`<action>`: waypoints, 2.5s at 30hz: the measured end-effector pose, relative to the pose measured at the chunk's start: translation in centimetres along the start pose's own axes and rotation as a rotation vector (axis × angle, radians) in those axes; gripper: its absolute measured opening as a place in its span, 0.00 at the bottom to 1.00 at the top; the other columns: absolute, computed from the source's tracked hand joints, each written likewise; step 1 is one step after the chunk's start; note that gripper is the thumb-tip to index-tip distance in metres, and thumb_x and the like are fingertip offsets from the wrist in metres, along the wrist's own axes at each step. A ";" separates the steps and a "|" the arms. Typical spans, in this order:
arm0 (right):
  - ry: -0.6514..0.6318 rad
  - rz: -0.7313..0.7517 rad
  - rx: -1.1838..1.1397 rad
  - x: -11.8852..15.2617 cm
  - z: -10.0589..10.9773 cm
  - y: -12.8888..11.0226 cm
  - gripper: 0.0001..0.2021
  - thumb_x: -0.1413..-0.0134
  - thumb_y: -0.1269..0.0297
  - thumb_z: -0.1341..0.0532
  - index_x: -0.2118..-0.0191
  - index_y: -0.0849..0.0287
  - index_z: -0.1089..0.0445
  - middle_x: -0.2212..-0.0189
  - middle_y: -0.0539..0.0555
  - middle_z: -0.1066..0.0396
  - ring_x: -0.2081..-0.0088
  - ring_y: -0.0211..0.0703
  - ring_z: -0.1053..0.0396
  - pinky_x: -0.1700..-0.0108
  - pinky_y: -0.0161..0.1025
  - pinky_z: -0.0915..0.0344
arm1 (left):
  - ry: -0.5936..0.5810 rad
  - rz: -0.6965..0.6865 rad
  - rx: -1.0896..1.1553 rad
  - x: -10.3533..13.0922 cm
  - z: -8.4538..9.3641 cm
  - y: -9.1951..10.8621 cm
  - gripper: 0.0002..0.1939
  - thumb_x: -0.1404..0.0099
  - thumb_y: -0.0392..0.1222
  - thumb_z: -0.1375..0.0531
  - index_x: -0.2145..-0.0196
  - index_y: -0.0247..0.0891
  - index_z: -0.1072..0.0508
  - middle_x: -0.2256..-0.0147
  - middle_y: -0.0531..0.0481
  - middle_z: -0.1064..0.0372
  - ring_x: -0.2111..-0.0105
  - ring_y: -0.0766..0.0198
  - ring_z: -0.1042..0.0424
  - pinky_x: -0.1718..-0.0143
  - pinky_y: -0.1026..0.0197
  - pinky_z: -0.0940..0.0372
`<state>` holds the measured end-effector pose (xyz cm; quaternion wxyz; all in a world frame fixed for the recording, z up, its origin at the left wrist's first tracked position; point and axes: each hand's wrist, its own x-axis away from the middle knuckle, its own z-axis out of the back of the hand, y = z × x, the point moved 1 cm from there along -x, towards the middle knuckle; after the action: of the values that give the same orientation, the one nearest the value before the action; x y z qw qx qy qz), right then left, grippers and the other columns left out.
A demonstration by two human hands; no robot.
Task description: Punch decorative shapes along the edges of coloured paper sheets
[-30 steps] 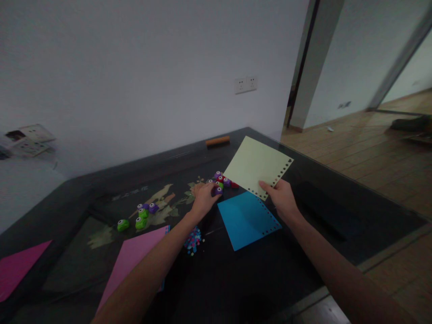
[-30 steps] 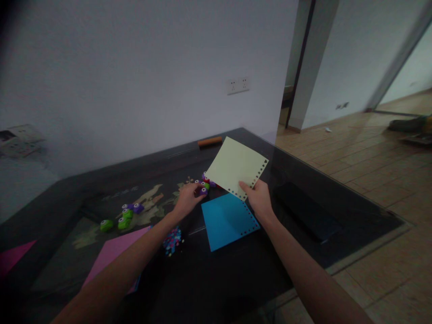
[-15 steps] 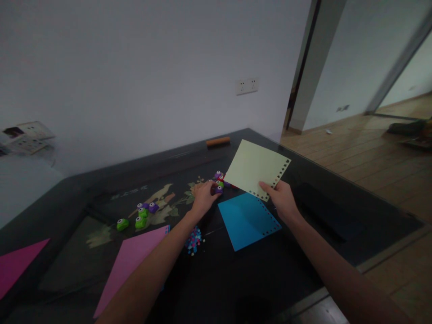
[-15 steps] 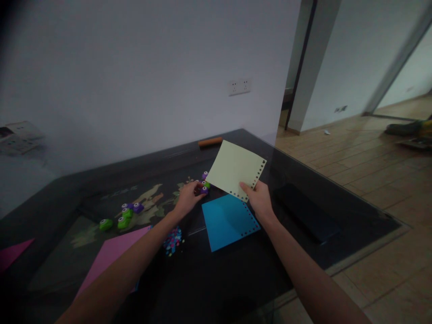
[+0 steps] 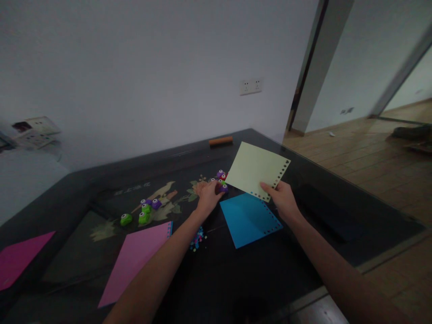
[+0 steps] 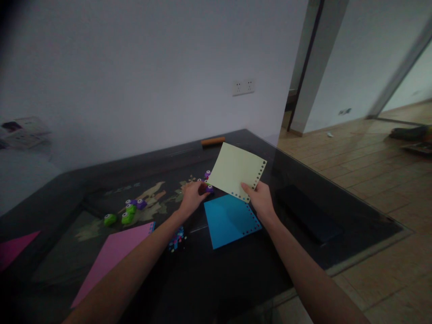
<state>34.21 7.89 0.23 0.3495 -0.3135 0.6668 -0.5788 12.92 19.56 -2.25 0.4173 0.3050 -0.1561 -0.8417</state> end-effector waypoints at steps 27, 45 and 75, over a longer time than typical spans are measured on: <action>-0.426 -0.201 0.032 1.2 -0.5 -0.6 0.16 0.61 0.59 0.31 0.64 0.59 0.25 0.68 0.56 0.22 0.69 0.46 0.26 0.63 0.45 0.30 | -0.198 0.351 0.638 7.9 4.2 3.9 0.15 0.43 0.51 0.41 0.71 0.34 0.26 0.75 0.50 0.26 0.72 0.59 0.28 0.70 0.62 0.37; -0.241 -0.097 0.182 0.0 0.9 -0.6 0.12 0.63 0.59 0.31 0.70 0.59 0.27 0.73 0.53 0.25 0.73 0.41 0.31 0.68 0.40 0.37 | -0.302 0.359 0.740 8.9 4.2 5.6 0.12 0.42 0.42 0.40 0.61 0.36 0.29 0.72 0.48 0.23 0.71 0.58 0.24 0.68 0.59 0.33; -0.336 -0.254 0.333 -1.1 2.6 0.3 0.13 0.65 0.66 0.32 0.67 0.60 0.27 0.76 0.52 0.26 0.76 0.40 0.31 0.72 0.38 0.36 | -0.120 -0.066 0.140 11.6 3.2 6.9 0.17 0.37 0.29 0.48 0.51 0.39 0.37 0.47 0.41 0.43 0.45 0.54 0.40 0.44 0.46 0.41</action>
<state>37.03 7.41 -0.19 0.4265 -0.4246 0.4503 -0.6596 9.66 6.13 -0.66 0.3567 0.2876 -0.2291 -0.8588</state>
